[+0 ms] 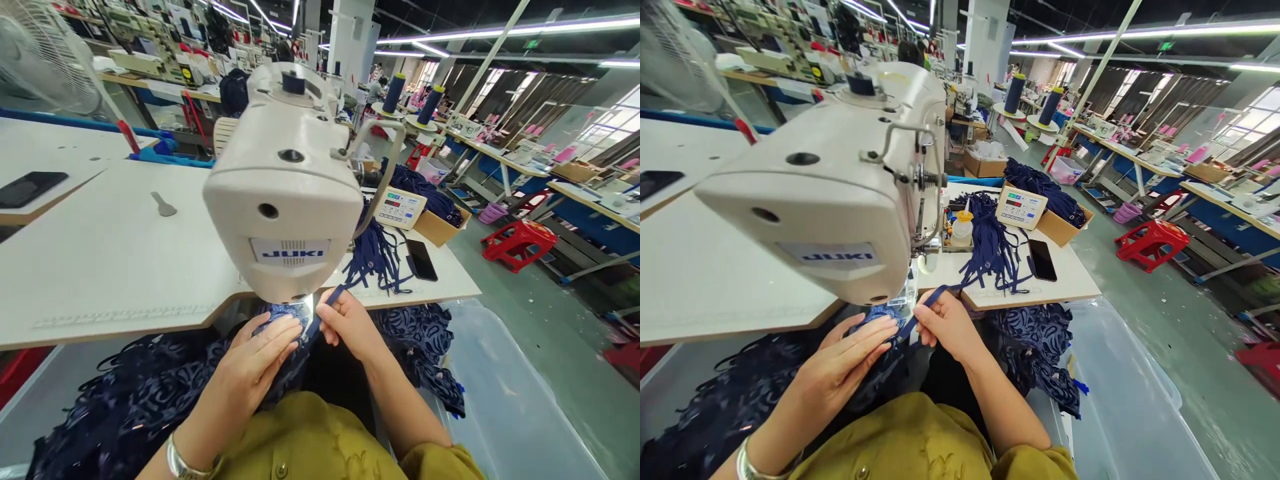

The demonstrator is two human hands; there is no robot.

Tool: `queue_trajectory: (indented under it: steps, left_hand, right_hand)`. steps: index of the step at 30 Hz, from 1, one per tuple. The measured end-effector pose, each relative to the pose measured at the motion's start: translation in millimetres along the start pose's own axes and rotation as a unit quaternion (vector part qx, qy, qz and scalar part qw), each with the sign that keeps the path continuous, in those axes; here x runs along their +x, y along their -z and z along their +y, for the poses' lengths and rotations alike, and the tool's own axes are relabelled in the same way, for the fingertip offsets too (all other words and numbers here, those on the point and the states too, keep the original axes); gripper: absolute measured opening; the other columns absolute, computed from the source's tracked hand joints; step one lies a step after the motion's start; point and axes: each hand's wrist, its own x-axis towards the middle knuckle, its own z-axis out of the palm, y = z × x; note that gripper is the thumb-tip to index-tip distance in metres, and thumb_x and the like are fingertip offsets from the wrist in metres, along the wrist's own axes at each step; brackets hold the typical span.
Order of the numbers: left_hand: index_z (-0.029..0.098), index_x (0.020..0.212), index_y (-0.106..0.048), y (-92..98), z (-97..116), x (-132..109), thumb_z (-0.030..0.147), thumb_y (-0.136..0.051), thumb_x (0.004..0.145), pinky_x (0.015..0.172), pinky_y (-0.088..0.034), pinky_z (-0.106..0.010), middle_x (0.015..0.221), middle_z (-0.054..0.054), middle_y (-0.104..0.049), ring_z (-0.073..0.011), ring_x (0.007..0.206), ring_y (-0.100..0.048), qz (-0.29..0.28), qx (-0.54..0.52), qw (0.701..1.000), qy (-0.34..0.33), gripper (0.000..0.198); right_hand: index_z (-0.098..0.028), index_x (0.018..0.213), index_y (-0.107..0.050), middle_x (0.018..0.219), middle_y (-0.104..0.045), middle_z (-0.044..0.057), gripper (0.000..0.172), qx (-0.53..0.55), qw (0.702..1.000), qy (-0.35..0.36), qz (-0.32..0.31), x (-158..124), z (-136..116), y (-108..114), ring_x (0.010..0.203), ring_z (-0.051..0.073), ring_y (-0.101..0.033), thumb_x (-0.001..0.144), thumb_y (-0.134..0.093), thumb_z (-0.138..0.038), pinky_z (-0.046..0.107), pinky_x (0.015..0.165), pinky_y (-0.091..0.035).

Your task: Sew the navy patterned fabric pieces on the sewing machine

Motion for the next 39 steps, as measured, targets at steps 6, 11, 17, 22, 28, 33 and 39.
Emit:
queue_trajectory:
  steps: [6,11,17,22,28,33,39]
  left_hand:
    - [0.026,0.125,-0.054,0.3,-11.2,-9.1,0.020,-0.052,0.092,0.112,-0.035,-0.034,0.122,0.001,-0.065,-0.0133,0.111,-0.061,0.003,-0.072,0.997,0.036,0.034]
    - [0.025,0.122,-0.055,-2.1,-11.7,-8.8,0.018,-0.053,0.091,0.107,-0.038,-0.033,0.119,0.000,-0.067,-0.0129,0.108,-0.062,0.020,-0.073,0.996,0.039,0.032]
    - [0.025,0.123,-0.055,0.3,-5.9,-4.0,0.018,-0.054,0.092,0.092,-0.036,-0.036,0.120,-0.004,-0.067,-0.0158,0.109,-0.062,0.002,0.011,1.000,0.011,0.032]
    - [0.025,0.119,-0.059,-1.1,0.4,1.5,0.021,-0.055,0.092,0.088,-0.036,-0.036,0.117,-0.004,-0.068,-0.0166,0.106,-0.064,0.024,0.020,0.999,0.024,0.028]
    - [0.021,0.116,-0.061,1.1,4.6,10.2,0.019,-0.054,0.092,0.086,-0.034,-0.036,0.113,-0.006,-0.070,-0.0166,0.100,-0.067,0.041,0.063,0.997,-0.016,0.025]
    - [0.026,0.126,-0.054,5.5,5.2,13.0,0.019,-0.055,0.091,0.088,-0.035,-0.033,0.113,-0.002,-0.071,-0.0153,0.102,-0.066,0.024,0.081,0.996,-0.025,0.035]
    - [0.024,0.129,-0.053,4.9,8.6,12.7,0.021,-0.050,0.094,0.088,-0.035,-0.031,0.117,-0.003,-0.069,-0.0153,0.109,-0.062,0.008,0.096,0.995,-0.015,0.035]
  right_hand:
    - [-0.021,0.092,-0.055,0.073,-0.054,-0.004,0.015,-0.103,0.992,0.069,0.019,8.6,-4.4,-0.7,0.067,0.011,-0.053,0.085,-0.057,-0.033,0.023,0.063,-0.044]
    - [-0.021,0.098,-0.055,0.070,-0.050,-0.005,0.016,-0.170,0.983,0.061,0.016,6.4,-11.4,4.7,0.064,0.011,-0.049,0.086,-0.056,-0.032,0.024,0.063,-0.040]
    - [-0.021,0.096,-0.052,0.063,-0.044,-0.008,0.015,-0.171,0.983,0.054,0.035,7.2,-4.4,-6.6,0.056,0.010,-0.041,0.085,-0.056,-0.030,0.023,0.057,-0.035]
    - [-0.021,0.096,-0.052,0.064,-0.045,-0.008,0.014,-0.167,0.984,0.050,0.040,7.0,-0.9,-8.8,0.056,0.010,-0.042,0.085,-0.055,-0.029,0.023,0.058,-0.036]
    - [-0.021,0.096,-0.052,0.065,-0.046,-0.008,0.014,-0.192,0.979,0.049,0.038,6.2,-6.0,-7.6,0.058,0.010,-0.044,0.084,-0.055,-0.028,0.024,0.061,-0.037]
    - [-0.021,0.095,-0.054,0.064,-0.046,-0.008,0.012,-0.212,0.975,0.054,0.041,5.8,-6.4,-7.6,0.059,0.010,-0.045,0.084,-0.055,-0.028,0.024,0.060,-0.038]
    - [-0.021,0.094,-0.052,0.065,-0.045,-0.007,0.013,-0.211,0.975,0.063,0.034,11.8,-8.6,-3.6,0.059,0.011,-0.045,0.085,-0.054,-0.031,0.024,0.057,-0.037]
